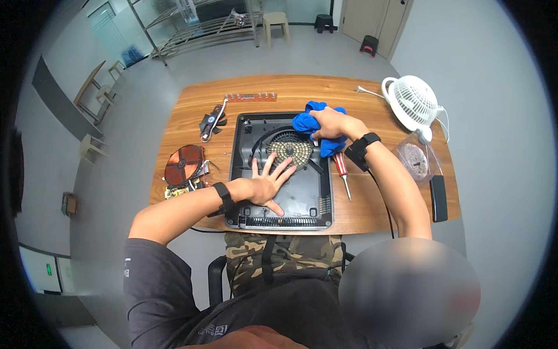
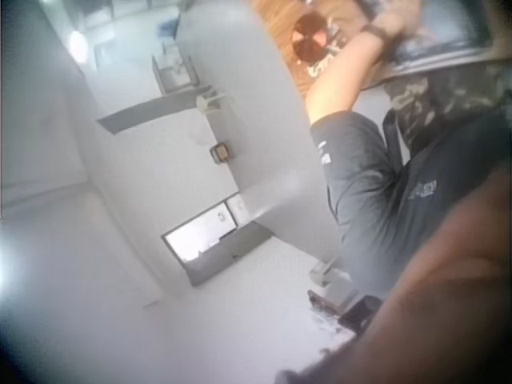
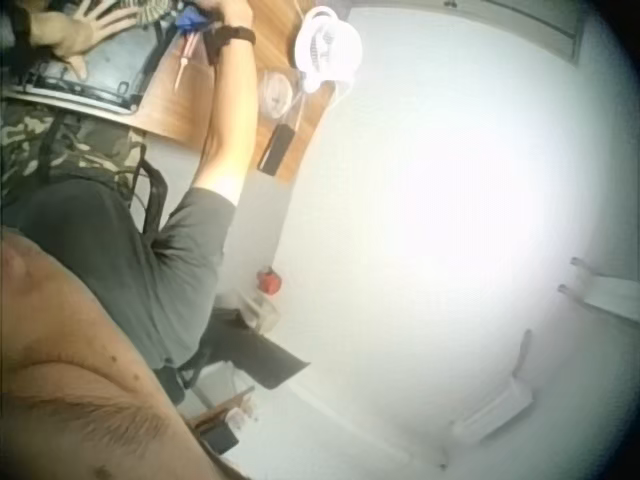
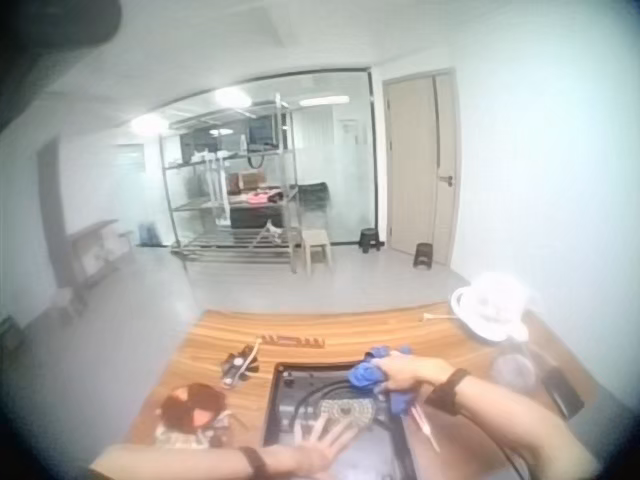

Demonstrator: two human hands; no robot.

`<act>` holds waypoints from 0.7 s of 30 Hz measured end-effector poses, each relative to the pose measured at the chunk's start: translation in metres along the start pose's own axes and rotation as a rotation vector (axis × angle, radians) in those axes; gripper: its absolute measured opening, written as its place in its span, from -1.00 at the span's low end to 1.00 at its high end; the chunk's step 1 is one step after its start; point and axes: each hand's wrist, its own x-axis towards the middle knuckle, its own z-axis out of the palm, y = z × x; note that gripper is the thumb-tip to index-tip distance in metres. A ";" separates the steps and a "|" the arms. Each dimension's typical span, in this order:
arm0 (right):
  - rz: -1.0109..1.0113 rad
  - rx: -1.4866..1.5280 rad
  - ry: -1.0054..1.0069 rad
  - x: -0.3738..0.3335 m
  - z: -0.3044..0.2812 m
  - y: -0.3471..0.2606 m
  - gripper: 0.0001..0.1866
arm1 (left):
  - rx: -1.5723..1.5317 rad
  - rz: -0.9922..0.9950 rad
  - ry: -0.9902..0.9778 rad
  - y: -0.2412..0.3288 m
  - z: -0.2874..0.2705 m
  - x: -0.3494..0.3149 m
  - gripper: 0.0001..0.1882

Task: The person disassembles a small electronic device on a wooden table. They use a screwdriver to remove screws and separate internal components, then wipe the device's interior with a blue cloth.

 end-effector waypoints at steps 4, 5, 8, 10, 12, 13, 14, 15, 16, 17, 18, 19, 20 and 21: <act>0.083 0.051 0.129 0.002 -0.037 -0.038 -0.41 | -0.029 0.011 0.017 -0.002 0.005 -0.002 0.54; 0.034 0.038 0.219 0.008 -0.035 -0.034 -0.39 | -0.026 0.022 0.028 -0.002 0.005 -0.002 0.54; -0.091 0.044 0.245 0.020 -0.024 -0.037 -0.36 | -0.036 0.028 0.030 -0.004 0.005 0.000 0.55; -0.133 -0.045 0.201 0.031 0.001 -0.040 -0.41 | -0.032 0.035 0.027 -0.004 0.005 0.000 0.55; -0.229 -0.159 0.408 0.037 0.024 -0.046 -0.49 | -0.040 0.031 0.033 -0.003 0.006 -0.004 0.55; -0.240 -0.182 0.459 0.036 0.029 -0.051 -0.53 | -0.041 0.035 0.032 -0.003 0.006 -0.003 0.54; -0.218 -0.172 0.422 0.035 0.031 -0.052 -0.52 | -0.044 0.040 0.035 -0.004 0.007 -0.003 0.54; -0.197 -0.163 0.385 0.032 0.031 -0.052 -0.51 | -0.047 0.046 0.037 -0.005 0.007 -0.003 0.54; -0.175 -0.155 0.350 0.030 0.030 -0.050 -0.50 | -0.047 0.052 0.041 -0.005 0.006 -0.003 0.54; -0.153 -0.154 0.294 0.030 0.031 -0.047 -0.43 | -0.042 0.052 0.038 -0.005 0.006 -0.003 0.54; -0.187 -0.137 0.293 0.029 0.031 -0.045 -0.42 | -0.036 0.052 0.034 -0.005 0.006 -0.003 0.53; -0.225 -0.125 0.292 0.028 0.027 -0.045 -0.40 | -0.032 0.049 0.036 -0.005 0.006 -0.004 0.53; -0.263 -0.114 0.292 0.028 0.024 -0.045 -0.38 | -0.027 0.046 0.038 -0.005 0.006 -0.004 0.53; -0.272 -0.058 0.251 0.028 0.020 -0.044 -0.35 | -0.021 0.049 0.056 -0.007 0.009 -0.004 0.53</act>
